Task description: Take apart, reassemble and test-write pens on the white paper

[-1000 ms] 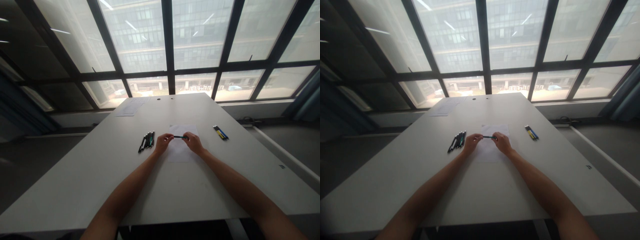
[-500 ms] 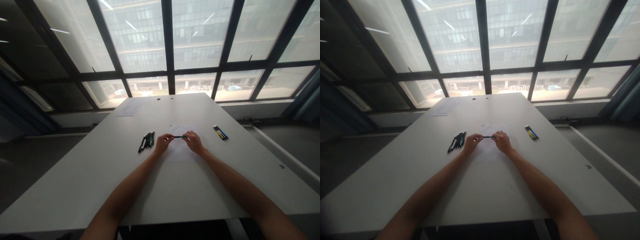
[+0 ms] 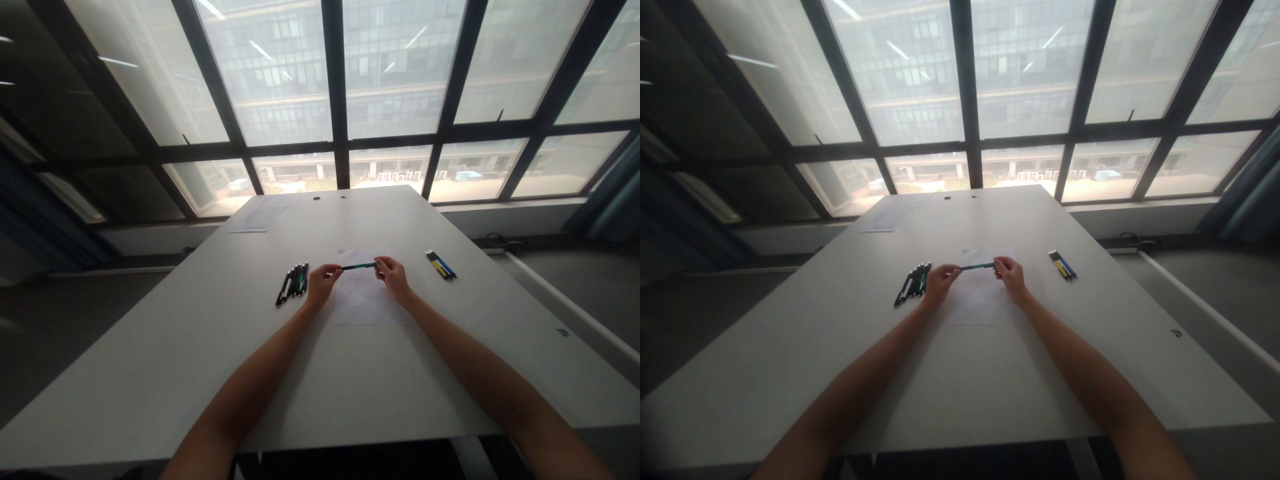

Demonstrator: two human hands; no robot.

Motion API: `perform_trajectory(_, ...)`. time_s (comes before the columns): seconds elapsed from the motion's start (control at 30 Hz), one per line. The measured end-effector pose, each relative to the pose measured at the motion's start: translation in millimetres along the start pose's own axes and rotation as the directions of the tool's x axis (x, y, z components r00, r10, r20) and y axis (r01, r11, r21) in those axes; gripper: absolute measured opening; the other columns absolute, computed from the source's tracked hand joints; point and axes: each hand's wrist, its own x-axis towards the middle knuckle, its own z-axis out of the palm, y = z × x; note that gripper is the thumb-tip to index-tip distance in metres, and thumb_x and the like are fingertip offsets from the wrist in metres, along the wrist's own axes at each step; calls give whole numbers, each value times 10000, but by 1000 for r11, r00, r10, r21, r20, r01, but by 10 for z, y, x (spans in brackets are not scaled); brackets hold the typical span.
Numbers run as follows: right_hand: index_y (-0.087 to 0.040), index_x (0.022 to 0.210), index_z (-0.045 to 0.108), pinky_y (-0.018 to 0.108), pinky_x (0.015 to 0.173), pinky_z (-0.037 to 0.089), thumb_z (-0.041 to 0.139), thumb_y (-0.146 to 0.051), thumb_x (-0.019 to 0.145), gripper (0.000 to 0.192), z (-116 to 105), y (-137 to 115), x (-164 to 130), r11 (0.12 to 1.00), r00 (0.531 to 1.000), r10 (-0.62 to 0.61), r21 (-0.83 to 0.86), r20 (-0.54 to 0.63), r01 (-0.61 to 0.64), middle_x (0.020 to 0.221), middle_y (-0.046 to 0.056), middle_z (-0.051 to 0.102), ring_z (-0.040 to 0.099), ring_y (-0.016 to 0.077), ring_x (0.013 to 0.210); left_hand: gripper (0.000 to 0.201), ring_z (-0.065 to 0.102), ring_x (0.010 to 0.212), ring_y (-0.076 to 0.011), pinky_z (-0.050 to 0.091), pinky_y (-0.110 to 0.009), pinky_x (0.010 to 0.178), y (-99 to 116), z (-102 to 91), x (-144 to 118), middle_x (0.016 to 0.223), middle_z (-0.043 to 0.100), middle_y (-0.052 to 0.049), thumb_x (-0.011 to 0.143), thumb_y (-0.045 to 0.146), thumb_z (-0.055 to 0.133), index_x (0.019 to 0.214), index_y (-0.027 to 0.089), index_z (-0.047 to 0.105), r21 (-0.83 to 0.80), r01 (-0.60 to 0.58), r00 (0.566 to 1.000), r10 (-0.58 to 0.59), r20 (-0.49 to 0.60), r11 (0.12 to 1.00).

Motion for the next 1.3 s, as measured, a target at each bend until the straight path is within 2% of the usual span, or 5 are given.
perform_trajectory(0.17, -224, 875, 682, 237, 604, 467, 764, -500, 713, 330, 0, -66, -21, 936, 970, 158, 285, 188, -207, 805, 4, 640, 579, 131, 729, 245, 601, 619, -120, 453, -221, 550, 65, -1, -31, 795, 724, -37, 784, 395, 713, 878, 170, 744, 48, -54, 996, 50, 80, 997)
perform_trajectory(0.43, -233, 824, 558, 362, 735, 550, 646, -398, 871, 193, -46, -94, 26, 785, 953, 250, 541, 170, -302, 736, -16, 624, 638, 162, 743, 225, 654, 794, -154, 487, -261, 684, 166, 35, -108, 892, 743, -48, 829, 388, 694, 934, 192, 729, 79, -260, 925, 226, 305, 962)
perform_trajectory(0.73, -208, 614, 406, 181, 368, 307, 478, -436, 925, 392, -223, -161, 95, 689, 954, 232, 661, 187, -297, 498, -70, 303, 255, 70, 391, 189, 655, 782, -143, 477, -243, 659, 61, 56, -63, 851, 737, -38, 918, 285, 561, 930, 179, 717, 200, -215, 970, 185, 160, 956)
perform_trajectory(1.1, -204, 542, 352, 175, 334, 246, 478, -216, 766, 258, -244, -213, 80, 636, 953, 209, 710, 219, -302, 462, -65, 260, 212, 73, 379, 181, 658, 795, -141, 487, -250, 680, 36, 76, -68, 874, 742, -33, 917, 287, 564, 940, 192, 717, 204, -227, 954, 175, 244, 952)
perform_trajectory(1.3, -206, 605, 390, 166, 340, 287, 481, -303, 893, 317, -277, -187, 101, 570, 958, 203, 771, 203, -284, 505, -70, 279, 252, 71, 389, 191, 641, 821, -146, 485, -258, 701, 51, 80, -78, 916, 729, -42, 929, 295, 549, 932, 196, 712, 205, -277, 936, 215, 280, 939)
